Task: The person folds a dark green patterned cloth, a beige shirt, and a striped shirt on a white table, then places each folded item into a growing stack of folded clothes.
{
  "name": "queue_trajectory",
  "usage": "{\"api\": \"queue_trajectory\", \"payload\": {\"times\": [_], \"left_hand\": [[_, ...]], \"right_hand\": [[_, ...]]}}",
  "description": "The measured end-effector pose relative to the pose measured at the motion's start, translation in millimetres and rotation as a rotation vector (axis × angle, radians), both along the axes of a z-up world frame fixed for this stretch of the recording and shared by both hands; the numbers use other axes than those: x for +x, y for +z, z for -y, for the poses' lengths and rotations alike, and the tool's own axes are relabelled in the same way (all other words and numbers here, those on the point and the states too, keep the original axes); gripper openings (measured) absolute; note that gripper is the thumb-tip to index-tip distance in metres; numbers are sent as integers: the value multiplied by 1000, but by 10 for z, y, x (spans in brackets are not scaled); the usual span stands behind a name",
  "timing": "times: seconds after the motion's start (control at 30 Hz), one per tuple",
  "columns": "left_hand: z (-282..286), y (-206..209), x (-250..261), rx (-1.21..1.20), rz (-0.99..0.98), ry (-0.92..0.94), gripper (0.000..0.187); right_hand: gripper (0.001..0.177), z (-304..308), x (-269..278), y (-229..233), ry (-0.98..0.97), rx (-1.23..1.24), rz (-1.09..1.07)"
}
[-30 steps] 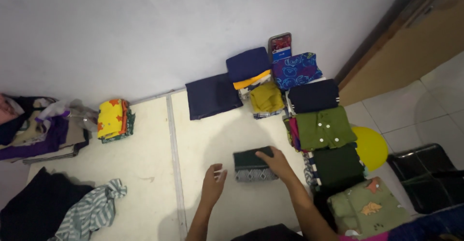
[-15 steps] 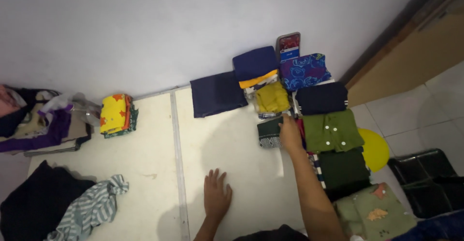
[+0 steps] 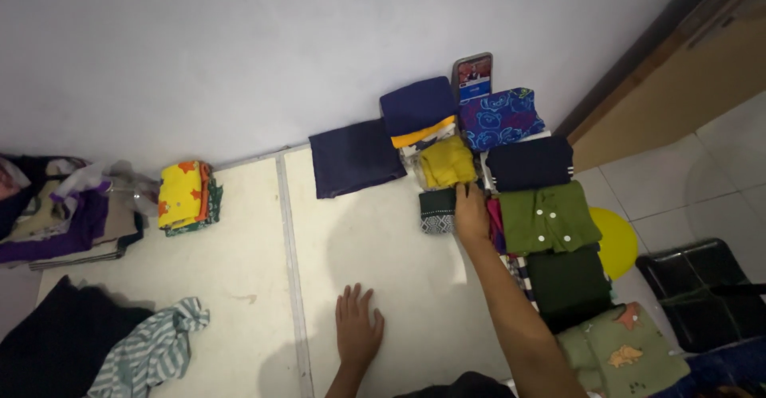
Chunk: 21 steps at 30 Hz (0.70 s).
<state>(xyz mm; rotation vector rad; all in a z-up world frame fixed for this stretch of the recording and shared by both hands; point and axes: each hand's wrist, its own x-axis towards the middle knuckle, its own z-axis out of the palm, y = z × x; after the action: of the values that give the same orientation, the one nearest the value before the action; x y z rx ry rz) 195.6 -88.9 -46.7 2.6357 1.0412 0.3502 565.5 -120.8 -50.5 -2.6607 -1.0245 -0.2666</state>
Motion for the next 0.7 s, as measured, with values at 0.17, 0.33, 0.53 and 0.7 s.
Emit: {"api": "queue_trajectory", "payload": {"times": [0.17, 0.33, 0.53, 0.7], "left_hand": [[18, 13, -8, 31, -39, 3, 50], [11, 30, -11, -12, -49, 9, 49], [4, -4, -10, 15, -37, 7, 49], [3, -64, -18, 54, -9, 5, 49]], "right_hand": [[43, 70, 94, -361, 23, 89, -74], [30, 62, 41, -242, 59, 30, 53], [24, -17, -182, 29, 15, -32, 146], [76, -123, -584, 253, -61, -139, -44]]}}
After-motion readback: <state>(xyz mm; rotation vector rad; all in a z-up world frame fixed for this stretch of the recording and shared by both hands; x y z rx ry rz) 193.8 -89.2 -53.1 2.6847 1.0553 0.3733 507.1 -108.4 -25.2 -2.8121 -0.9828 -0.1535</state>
